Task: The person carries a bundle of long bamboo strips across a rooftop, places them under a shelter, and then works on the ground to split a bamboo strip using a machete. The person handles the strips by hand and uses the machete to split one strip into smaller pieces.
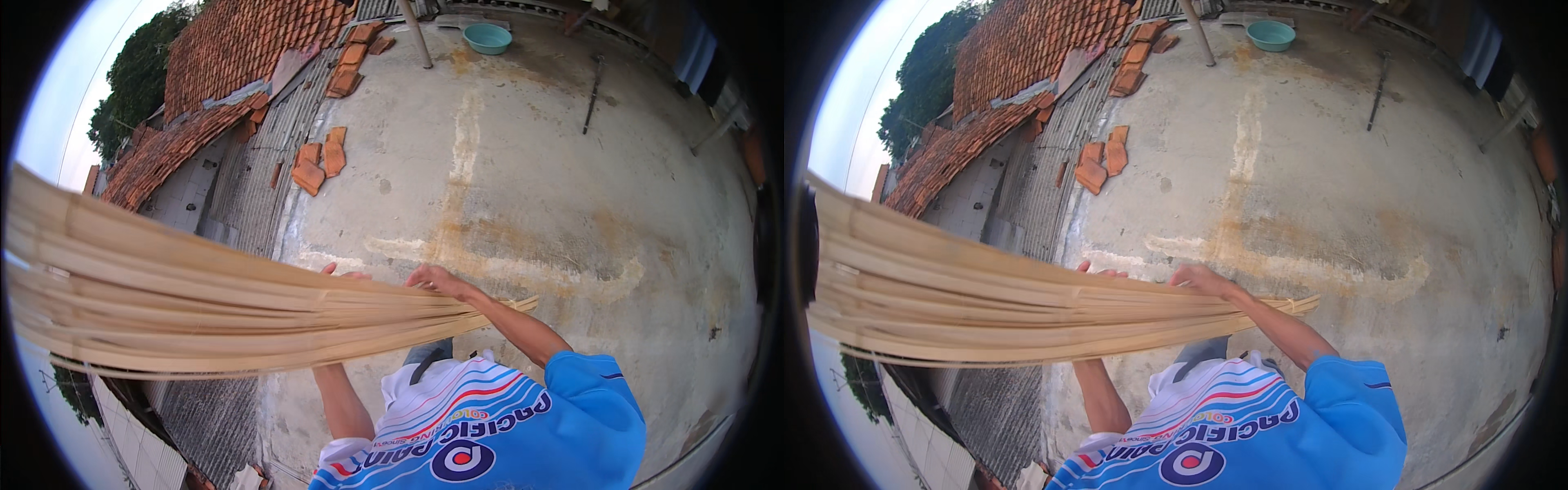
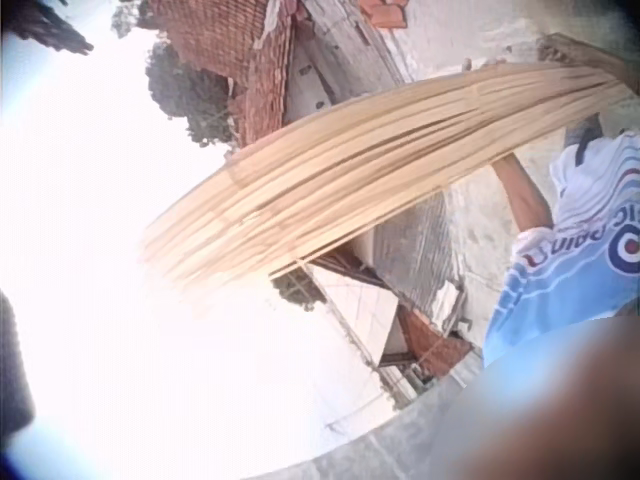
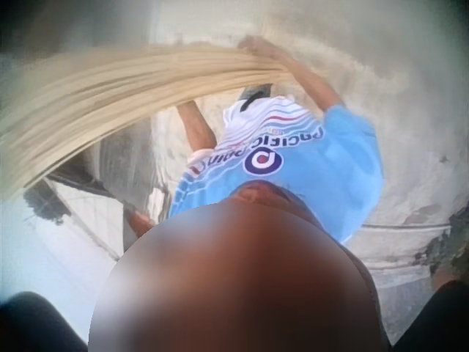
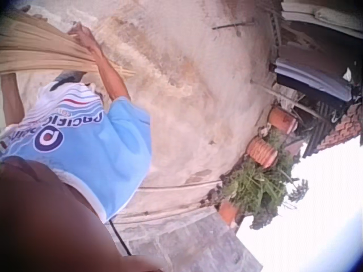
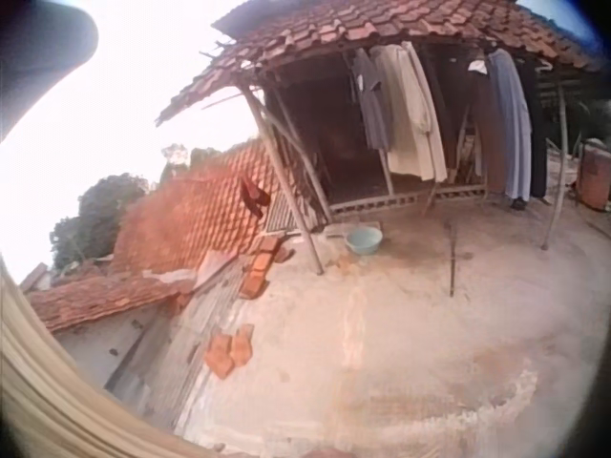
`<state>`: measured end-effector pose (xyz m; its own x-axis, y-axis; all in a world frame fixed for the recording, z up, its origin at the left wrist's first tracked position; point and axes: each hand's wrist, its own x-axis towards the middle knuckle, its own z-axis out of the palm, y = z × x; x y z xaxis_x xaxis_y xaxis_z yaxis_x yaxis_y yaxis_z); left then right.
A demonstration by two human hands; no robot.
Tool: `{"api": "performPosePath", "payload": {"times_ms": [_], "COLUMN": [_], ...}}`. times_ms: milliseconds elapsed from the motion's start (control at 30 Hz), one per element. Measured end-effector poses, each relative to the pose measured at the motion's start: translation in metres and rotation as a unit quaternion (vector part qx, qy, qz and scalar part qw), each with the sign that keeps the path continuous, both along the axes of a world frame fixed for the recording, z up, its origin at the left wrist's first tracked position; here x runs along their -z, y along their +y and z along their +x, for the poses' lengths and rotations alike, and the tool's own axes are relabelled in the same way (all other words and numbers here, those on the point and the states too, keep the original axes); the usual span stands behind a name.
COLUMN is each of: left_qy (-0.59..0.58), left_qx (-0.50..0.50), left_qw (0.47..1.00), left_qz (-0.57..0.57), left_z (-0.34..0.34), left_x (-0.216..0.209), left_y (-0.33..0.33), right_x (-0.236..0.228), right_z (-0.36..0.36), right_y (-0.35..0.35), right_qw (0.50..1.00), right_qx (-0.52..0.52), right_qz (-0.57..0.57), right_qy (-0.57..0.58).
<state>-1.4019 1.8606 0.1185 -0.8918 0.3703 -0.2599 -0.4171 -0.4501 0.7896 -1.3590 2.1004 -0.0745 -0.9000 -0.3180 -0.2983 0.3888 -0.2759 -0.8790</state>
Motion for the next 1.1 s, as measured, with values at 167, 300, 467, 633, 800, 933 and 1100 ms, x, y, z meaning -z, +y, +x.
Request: {"api": "performPosePath", "payload": {"times_ms": [167, 300, 467, 633, 800, 933, 1100], "left_qy": [-0.053, 0.058, -0.090, 0.006, -0.104, -0.132, -0.227], "left_qx": [0.130, -0.127, -0.107, -0.238, -0.227, -0.200, -0.066], "left_qw": [0.979, 0.983, 0.977, 0.946, 0.961, 0.969, 0.968], "left_qz": [0.145, -0.116, 0.159, -0.218, -0.119, -0.064, 0.083], "left_z": [-0.098, -0.145, -0.139, -0.134, -0.201, -0.240, -0.263], "left_x": [-0.023, 0.116, 0.068, 0.128, 0.118, 0.136, 0.135], "left_y": [0.061, 0.009, 0.018, 0.028, 0.048, 0.087, 0.153], "right_x": [0.053, 0.065, 0.090, 0.099, 0.094, 0.061, -0.039], "right_z": [-0.074, -0.113, -0.131, -0.136, -0.140, -0.150, -0.137], "right_y": [0.006, 0.037, 0.029, 0.006, 0.021, 0.069, 0.140], "right_qw": [0.975, 0.955, 0.960, 0.948, 0.940, 0.966, 0.953], "right_qx": [-0.038, -0.206, -0.167, -0.184, -0.169, -0.087, 0.038], "right_qz": [-0.035, 0.034, 0.009, 0.027, 0.078, 0.105, 0.226], "right_qy": [-0.216, -0.212, -0.226, -0.258, -0.287, -0.221, -0.198]}}
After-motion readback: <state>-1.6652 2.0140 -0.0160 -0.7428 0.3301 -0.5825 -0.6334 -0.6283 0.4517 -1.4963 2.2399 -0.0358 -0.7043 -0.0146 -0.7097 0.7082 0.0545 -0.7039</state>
